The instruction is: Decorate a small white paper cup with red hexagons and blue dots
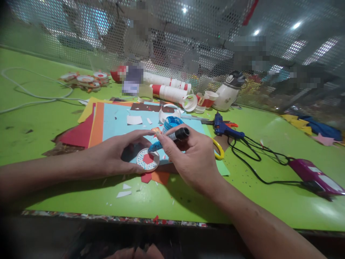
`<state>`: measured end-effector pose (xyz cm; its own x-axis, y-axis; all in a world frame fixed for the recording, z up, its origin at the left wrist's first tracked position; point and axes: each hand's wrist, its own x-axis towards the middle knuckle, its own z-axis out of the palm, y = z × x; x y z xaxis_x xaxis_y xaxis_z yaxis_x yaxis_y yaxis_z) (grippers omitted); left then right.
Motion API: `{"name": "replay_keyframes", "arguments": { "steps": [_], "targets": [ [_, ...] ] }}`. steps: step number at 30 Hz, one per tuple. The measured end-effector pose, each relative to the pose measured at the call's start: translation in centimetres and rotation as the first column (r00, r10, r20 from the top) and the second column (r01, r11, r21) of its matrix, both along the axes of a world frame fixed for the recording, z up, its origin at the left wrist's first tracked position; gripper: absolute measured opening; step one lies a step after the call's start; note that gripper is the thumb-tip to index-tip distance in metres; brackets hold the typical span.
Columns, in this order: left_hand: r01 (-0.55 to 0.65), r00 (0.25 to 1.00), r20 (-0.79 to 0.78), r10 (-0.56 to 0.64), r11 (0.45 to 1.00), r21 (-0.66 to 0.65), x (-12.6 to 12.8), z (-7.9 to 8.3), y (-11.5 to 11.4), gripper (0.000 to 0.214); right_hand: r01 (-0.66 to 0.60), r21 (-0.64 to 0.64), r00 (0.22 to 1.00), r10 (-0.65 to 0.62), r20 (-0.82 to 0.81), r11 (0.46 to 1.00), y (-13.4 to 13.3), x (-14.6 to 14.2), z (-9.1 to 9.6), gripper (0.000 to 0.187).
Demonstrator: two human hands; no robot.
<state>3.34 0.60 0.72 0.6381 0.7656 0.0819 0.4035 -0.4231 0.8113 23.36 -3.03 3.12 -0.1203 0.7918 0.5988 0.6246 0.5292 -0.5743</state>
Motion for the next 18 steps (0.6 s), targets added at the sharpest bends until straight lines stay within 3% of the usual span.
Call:
{"name": "replay_keyframes", "arguments": {
  "steps": [15,18],
  "targets": [
    [-0.010,1.000,-0.009,0.010,1.000,0.020,-0.07,-0.13,0.05,0.079,-0.030,-0.070,0.999,0.027,-0.039,0.997,0.07,0.03,-0.05,0.020],
    [-0.016,1.000,-0.016,0.016,1.000,0.023,0.02,-0.16,-0.01,0.079,-0.003,-0.073,0.999,0.000,-0.034,0.997,0.03,-0.05,-0.17,0.026]
  ]
}}
